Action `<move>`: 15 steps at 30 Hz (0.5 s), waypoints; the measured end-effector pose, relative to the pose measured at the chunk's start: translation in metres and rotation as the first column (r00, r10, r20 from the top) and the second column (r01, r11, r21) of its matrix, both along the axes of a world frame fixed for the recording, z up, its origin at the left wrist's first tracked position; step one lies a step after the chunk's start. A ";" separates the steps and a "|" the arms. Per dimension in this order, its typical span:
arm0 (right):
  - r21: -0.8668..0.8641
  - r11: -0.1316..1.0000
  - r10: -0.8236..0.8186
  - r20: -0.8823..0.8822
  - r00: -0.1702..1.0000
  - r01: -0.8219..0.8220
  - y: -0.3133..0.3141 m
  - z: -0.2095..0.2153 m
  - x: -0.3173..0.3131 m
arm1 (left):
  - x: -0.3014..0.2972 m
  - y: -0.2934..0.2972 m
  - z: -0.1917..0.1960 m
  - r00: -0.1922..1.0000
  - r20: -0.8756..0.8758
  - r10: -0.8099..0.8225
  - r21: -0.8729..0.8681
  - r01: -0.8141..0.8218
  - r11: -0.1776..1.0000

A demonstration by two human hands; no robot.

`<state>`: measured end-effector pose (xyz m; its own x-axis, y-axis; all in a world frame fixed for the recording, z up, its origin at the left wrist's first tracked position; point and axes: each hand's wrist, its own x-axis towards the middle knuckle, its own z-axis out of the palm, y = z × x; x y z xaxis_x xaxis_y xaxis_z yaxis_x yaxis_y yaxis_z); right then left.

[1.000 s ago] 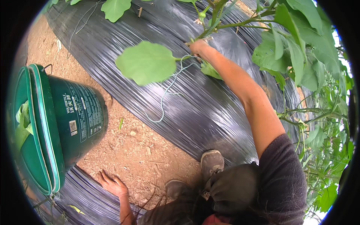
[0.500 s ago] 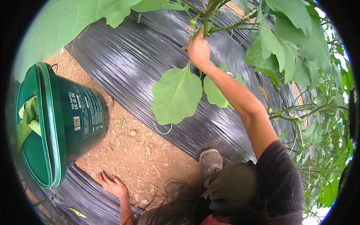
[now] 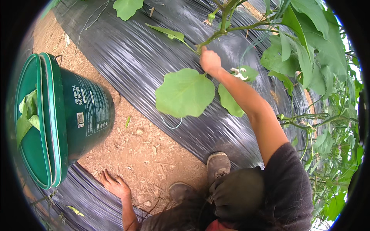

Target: The person kneels in a greenhouse and prunes eggplant plants by hand, removing leaves and small branches. The removed plant material is placed into a green bucket. The person also ties a plant stem to a vertical support string.

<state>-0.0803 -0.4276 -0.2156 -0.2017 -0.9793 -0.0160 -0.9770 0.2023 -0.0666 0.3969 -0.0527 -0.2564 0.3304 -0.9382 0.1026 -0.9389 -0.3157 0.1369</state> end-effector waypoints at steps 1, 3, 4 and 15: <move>-0.011 0.998 0.062 -0.001 0.998 -0.062 0.006 -0.006 0.004 | 0.000 -0.001 0.001 1.000 -0.002 0.002 0.007 -0.002 1.000; -0.107 0.968 0.229 0.016 0.973 -0.226 0.018 -0.004 0.012 | 0.001 -0.001 0.000 1.000 -0.020 -0.008 0.005 0.008 1.000; -0.157 0.938 0.317 0.024 0.948 -0.309 0.023 0.001 0.020 | 0.001 0.000 0.001 1.000 0.003 0.003 0.016 -0.003 1.000; -0.425 0.490 0.872 0.252 0.420 -0.761 0.130 0.115 0.113 | -0.003 -0.015 0.006 0.929 -0.349 0.124 -0.103 -0.169 0.980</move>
<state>0.0330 -0.2971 -0.1002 0.6682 -0.6554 0.3519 -0.5318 -0.7517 -0.3901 0.3937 -0.0681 -0.2501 0.4996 -0.8628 0.0768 -0.7736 -0.4045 0.4878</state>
